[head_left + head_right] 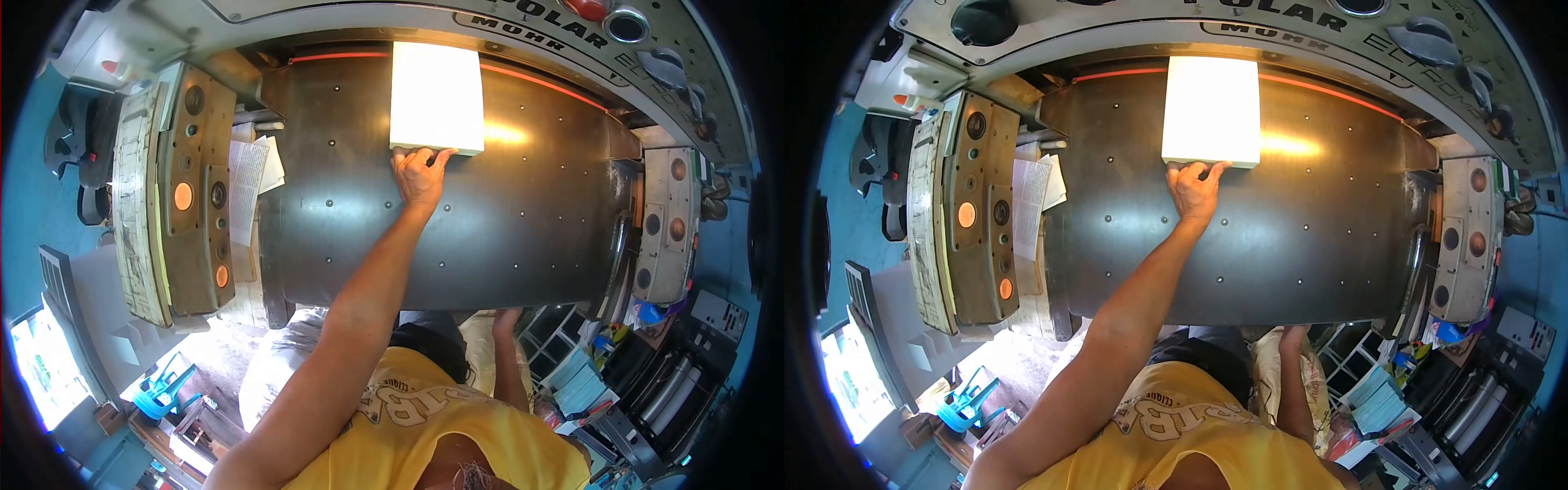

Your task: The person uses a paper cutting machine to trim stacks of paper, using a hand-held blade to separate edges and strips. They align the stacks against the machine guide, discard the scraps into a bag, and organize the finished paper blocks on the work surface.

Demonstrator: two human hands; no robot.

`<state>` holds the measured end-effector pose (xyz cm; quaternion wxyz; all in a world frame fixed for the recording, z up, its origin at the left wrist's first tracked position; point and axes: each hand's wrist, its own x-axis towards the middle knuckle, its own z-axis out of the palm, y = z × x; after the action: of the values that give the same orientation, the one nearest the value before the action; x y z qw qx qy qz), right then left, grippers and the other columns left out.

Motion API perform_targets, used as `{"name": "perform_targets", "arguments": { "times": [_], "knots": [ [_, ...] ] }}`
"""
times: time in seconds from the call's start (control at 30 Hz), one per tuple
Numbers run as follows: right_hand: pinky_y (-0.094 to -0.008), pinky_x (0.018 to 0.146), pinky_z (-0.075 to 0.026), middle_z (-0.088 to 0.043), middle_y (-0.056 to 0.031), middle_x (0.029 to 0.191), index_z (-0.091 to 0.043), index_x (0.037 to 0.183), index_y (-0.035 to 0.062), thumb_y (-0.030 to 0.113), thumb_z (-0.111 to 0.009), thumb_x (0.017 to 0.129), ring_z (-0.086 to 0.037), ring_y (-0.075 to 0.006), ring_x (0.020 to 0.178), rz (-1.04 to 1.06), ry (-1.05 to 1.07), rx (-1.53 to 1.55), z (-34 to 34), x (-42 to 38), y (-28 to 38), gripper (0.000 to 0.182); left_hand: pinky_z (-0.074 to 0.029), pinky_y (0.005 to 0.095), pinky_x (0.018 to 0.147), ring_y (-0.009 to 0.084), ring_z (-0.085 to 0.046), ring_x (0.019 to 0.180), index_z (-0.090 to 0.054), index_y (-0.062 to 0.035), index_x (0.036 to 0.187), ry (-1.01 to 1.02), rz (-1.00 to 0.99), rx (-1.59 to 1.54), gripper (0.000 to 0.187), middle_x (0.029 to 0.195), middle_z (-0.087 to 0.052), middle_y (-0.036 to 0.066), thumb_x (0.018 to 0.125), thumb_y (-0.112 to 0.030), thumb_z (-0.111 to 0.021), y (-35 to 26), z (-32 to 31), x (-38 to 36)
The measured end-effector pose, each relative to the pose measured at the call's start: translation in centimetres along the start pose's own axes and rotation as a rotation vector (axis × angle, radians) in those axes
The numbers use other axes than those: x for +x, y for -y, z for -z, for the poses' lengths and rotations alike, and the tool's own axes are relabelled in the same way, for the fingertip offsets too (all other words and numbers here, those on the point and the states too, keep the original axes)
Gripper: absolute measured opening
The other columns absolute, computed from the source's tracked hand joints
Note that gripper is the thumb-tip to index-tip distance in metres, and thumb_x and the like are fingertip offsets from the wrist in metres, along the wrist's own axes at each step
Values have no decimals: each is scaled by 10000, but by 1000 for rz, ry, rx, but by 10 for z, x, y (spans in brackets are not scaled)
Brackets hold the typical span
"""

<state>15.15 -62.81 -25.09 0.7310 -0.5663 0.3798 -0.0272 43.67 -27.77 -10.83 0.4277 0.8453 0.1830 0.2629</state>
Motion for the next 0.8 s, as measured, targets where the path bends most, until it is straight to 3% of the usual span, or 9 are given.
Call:
{"name": "perform_targets", "arguments": {
  "times": [0.03, 0.13, 0.23, 0.43, 0.53, 0.63, 0.73, 0.8],
  "knots": [
    [-371, 919, -534, -647, -59, 1201, -617, 1261, 34, 303, -582, 1013, -628, -219, 1074, -150, 48, 214, -11, -6, 19, 367, -442, 429, 869, 284, -504, 917, -675, -30, 663, 9, 12, 2, 439, 679, -672, 79, 752, -406, -882, 0, 0, 0],
    [-379, 868, -584, -678, -23, 1170, -625, 1274, 91, 394, -538, 1013, -654, -193, 1054, -327, 134, 578, -29, -14, 44, 409, -443, 428, 869, 284, -504, 916, -675, -30, 662, 28, 42, 11, 439, 680, -673, 78, 750, -407, -882, -2, 1, -1],
    [-396, 822, -601, -704, -26, 1139, -627, 1276, 108, 393, -541, 1010, -673, -194, 1026, -417, 206, 696, -71, -39, 74, 399, -445, 429, 859, 284, -503, 910, -676, -29, 663, 15, 42, 24, 440, 681, -675, 76, 751, -408, -882, -1, 0, -1],
    [-370, 842, -596, -714, -90, 1136, -646, 1250, 89, 341, -591, 992, -695, -216, 1006, -433, 246, 801, -44, -5, 40, 365, -461, 429, 811, 290, -507, 888, -667, -13, 654, -3, 18, 20, 449, 695, -680, 87, 758, -393, -882, 0, -2, -1],
    [-408, 871, -566, -711, -129, 1163, -645, 1262, 57, 377, -649, 949, -690, -291, 1029, 79, -28, 62, -44, 1, 11, 448, -460, 429, 821, 288, -498, 897, -657, -7, 649, -6, 4, 21, 459, 681, -671, 84, 766, -392, -880, -2, 0, -1],
    [-426, 1004, -451, -660, -152, 1235, -599, 1293, 24, 367, -718, 901, -615, -310, 1149, 922, -58, -1297, -26, 2, 1, 534, -456, 431, 845, 288, -493, 915, -651, -6, 645, 94, 115, 33, 469, 674, -663, 77, 778, -398, -873, -7, 5, -1],
    [-497, 1036, -407, -649, -185, 1256, -581, 1295, -9, 363, -769, 842, -604, -379, 1153, 903, -173, -880, -53, -9, 0, 616, -450, 429, 865, 286, -490, 930, -646, -5, 643, 51, 73, 17, 478, 669, -655, 79, 790, -402, -866, -5, 2, -2],
    [-501, 1038, -404, -649, -198, 1252, -592, 1279, -17, 357, -765, 842, -603, -397, 1140, 992, -192, -1064, -49, -10, 1, 601, -447, 428, 870, 286, -492, 932, -646, -3, 643, 41, 61, 22, 480, 675, -660, 82, 787, -404, -867, -1, 0, -3]
  ]
}}
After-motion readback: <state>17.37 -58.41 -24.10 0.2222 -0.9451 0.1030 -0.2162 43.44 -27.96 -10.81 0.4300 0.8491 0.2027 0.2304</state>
